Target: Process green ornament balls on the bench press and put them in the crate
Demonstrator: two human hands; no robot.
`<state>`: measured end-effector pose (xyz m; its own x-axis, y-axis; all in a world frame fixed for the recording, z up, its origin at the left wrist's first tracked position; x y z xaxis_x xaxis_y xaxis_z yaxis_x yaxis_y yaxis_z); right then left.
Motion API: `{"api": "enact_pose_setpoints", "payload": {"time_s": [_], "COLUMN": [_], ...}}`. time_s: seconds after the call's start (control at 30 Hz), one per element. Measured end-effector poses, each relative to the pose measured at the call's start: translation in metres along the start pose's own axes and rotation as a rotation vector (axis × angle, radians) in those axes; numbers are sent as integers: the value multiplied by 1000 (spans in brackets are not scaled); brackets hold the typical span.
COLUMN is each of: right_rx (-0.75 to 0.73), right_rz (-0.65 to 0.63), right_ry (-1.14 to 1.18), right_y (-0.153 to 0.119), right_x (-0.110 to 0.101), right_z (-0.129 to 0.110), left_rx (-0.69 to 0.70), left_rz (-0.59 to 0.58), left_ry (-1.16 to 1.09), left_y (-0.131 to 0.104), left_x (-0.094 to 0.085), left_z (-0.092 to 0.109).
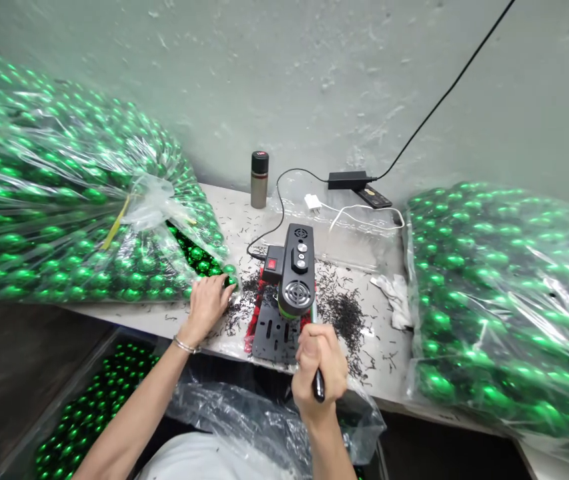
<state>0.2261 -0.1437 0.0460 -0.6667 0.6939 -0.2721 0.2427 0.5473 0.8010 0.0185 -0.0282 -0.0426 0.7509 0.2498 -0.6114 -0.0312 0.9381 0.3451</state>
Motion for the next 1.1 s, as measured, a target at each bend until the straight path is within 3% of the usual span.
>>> {"api": "enact_pose_setpoints", "payload": {"time_s": [0.1, 0.17, 0.3, 0.43, 0.5, 0.6, 0.7, 0.83, 0.97, 1.1], "right_rx": [-19, -27, -42, -24, -22, -28, -27, -26, -36, -44], "right_rz": [-1, -8, -26, -9, -11, -28, -39, -48, -58, -61], "right_ry": [0, 0, 20, 21, 14, 2, -5, -23, -24, -18], "right_y": [-1, -2, -3, -5, -5, -5, -4, -4, -4, -5], "right_x": [0, 0, 1, 2, 2, 1, 1, 0, 0, 0], "right_z": [0, 1, 1, 2, 2, 2, 1, 2, 2, 2], "left_rx": [1, -25, -272, -596, -716, -799, -697, -337, -13, 133], "left_rz": [-111, -119, -80, -197, -220, -266, -365, -440, -440, -508], "left_ry": [57, -22, -550, -1233, -1379, -1399, -1231, -833, -486, -311], "left_y": [16, 16, 5, -14, -23, -34, -42, -52, -55, -52], "left_x": [5, 3, -12, -17, -12, 4, 24, 43, 46, 44], "left_z": [-3, -2, 1, 13, 19, 26, 31, 39, 50, 58]}}
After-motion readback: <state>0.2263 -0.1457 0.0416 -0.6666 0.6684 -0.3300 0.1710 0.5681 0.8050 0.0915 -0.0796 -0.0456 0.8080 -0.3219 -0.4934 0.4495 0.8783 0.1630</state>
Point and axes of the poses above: each hand's wrist, its own y-axis towards the middle knuckle, its own x-axis out of the palm, z = x × y, the point moved 2 cm from there along y, towards the middle knuckle, and after that the axes turned 10 degrees about -y, right-handed, at the moved point
